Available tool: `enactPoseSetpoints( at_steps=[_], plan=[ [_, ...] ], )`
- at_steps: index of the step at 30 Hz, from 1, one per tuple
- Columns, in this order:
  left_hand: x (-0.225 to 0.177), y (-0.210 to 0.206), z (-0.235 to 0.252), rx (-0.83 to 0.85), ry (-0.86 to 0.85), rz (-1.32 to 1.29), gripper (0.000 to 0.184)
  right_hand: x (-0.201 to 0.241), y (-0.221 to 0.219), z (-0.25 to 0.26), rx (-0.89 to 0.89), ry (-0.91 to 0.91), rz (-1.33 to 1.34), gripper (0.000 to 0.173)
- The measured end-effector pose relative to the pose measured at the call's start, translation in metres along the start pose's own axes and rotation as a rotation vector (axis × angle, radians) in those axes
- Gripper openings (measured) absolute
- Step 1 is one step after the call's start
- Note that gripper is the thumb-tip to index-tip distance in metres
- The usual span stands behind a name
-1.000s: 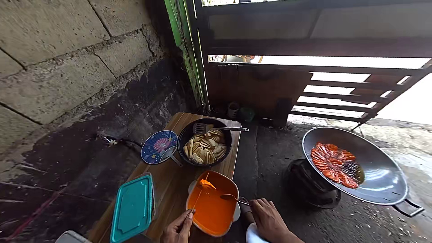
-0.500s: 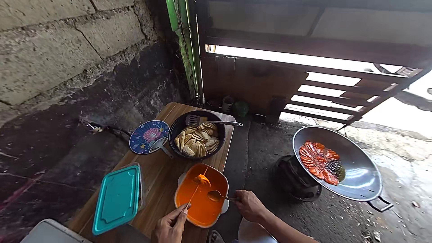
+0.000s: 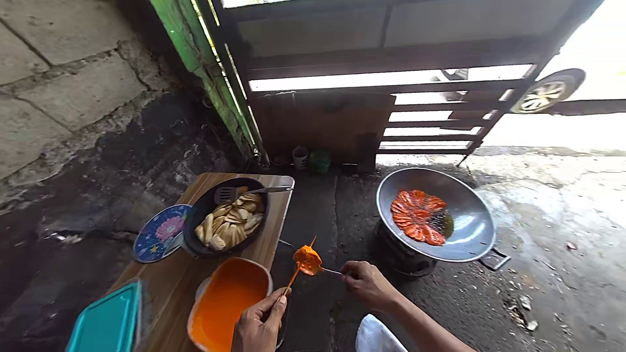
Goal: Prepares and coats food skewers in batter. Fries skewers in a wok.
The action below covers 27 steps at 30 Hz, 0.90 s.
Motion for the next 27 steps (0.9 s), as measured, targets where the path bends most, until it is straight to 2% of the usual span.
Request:
enactPoseSetpoints(
  at_steps=[6,14,20,27],
  plan=[
    [-0.055,-0.166,0.009,0.091,-0.099,-0.062,0.024,-0.11,0.125,-0.072,-0.17,-0.033,-0.051,0.031],
    [-0.143,-0.362,0.032,0.238,-0.097,-0.145,0.023,-0.227,0.285,-0.147,-0.311,-0.172,-0.133,0.032],
    [-0.196,-0.459,0.08,0.297,-0.132,-0.171,0.024,-0.274,0.376,-0.155,-0.431,-0.225,-0.144,0.032],
    [-0.232,-0.527,0.127,0.339,-0.099,-0.109,0.027,-0.315,0.439,-0.138,-0.529,-0.227,-0.189,0.032]
  ],
)
Point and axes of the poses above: each hand's wrist, its own z-axis towards the middle knuckle, its own y-axis out of the back of the hand, x = y × z, the point moved 1 cm from there along z, towards the middle knuckle, and after that the axes turned 6 degrees about -z, right-handed, at the moved point
